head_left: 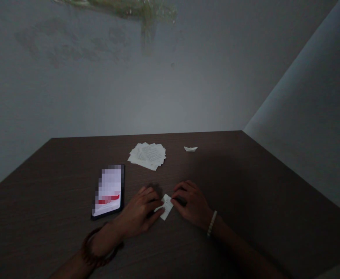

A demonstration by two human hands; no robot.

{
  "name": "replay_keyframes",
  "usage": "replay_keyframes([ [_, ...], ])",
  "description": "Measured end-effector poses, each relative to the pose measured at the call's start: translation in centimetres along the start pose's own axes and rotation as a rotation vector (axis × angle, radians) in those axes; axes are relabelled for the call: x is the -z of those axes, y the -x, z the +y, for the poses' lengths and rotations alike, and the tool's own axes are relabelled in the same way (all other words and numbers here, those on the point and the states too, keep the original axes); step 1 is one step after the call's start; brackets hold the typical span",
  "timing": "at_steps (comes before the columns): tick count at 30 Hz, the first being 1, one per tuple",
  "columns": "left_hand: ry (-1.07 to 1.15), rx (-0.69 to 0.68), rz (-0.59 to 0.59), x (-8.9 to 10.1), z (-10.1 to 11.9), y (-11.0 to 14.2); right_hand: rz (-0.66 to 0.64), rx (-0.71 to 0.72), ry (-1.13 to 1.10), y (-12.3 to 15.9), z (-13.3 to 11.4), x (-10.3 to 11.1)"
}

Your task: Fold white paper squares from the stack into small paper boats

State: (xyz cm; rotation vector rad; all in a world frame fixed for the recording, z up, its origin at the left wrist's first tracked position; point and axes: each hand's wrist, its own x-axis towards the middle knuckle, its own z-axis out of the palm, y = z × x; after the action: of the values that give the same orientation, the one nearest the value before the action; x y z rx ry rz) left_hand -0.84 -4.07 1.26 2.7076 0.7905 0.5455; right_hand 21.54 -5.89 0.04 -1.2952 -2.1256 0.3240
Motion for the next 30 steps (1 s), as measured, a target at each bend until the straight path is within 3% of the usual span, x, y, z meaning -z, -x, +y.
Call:
replay_keyframes([
  [9,0.071,-0.054,-0.059,0.8,0.3,0.0,-0.008,0.006,0.016,0.0,0.8,0.1],
  [17,0.017,0.053,-0.012,0.4,0.0,0.0,-0.008,0.040,0.004,-0.1,1.1,-0.1],
  [30,0.004,0.089,0.038,-0.1,-0.2,0.0,-0.036,0.004,-0.142,-0.2,0.5,-0.1],
])
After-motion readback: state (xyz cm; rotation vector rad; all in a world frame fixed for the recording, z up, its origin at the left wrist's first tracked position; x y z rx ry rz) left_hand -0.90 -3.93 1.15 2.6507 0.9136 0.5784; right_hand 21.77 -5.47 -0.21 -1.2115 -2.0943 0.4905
